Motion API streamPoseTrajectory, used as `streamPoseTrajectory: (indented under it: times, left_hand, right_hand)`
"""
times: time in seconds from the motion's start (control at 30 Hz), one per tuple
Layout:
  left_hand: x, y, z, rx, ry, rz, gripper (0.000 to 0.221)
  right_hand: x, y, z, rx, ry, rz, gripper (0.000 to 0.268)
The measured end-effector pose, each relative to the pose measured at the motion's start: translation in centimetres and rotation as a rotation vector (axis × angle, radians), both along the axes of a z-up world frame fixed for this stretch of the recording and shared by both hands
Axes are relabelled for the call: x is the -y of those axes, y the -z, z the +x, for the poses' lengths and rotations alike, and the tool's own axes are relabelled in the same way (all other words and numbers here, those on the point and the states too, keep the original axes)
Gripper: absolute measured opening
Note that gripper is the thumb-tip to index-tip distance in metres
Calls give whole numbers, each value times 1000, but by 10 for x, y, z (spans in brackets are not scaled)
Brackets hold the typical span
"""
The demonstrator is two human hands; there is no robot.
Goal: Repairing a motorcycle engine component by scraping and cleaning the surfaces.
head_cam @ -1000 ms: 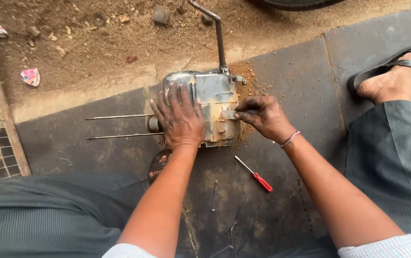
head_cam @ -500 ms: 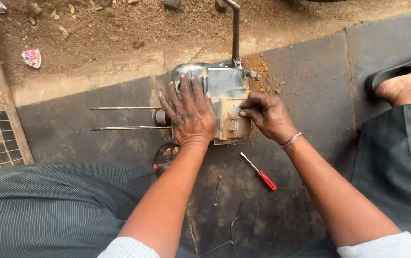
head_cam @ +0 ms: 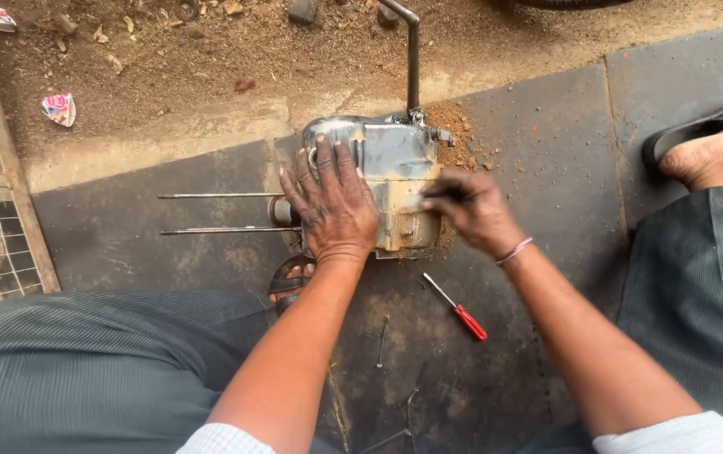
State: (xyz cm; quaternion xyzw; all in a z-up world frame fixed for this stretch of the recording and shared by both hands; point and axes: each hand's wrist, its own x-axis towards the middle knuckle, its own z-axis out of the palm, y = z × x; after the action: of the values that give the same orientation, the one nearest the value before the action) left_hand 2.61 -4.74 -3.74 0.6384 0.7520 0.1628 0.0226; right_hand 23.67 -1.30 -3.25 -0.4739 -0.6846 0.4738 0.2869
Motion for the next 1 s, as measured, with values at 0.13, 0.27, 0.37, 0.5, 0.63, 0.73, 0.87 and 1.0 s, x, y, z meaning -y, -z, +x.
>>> streamPoseTrajectory:
  times: [0.13, 0.27, 0.37, 0.5, 0.63, 0.73, 0.87, 1.0]
  left_hand:
    - [3, 0, -3, 11, 0, -18, 54]
    - [-4, 1, -3, -14, 0, -28, 56]
    - [3, 2, 0, 14, 3, -24, 55]
    - [-1, 1, 0, 51, -6, -15, 54]
    - [0, 5, 0, -18, 2, 13, 55]
    - [-5, 0, -3, 20, -7, 26, 56]
    - [4, -4, 0, 61, 3, -29, 55]
    - [-4, 3, -1, 4, -9, -20, 55]
  right_hand:
    - [5, -25, -18, 79, -85, 79, 12]
    - [-4, -24, -4, 143, -6, 66, 8]
    - [2, -31, -3, 234, -23, 136, 10]
    - [1, -9, 10, 73, 9, -22, 9]
    - [4, -31, -13, 249, -60, 304, 16]
    - [-2, -18, -3, 136, 0, 98, 12]
    - [7, -24, 2, 286, -14, 143, 11]
    - [1, -23, 16, 442, -15, 383, 17]
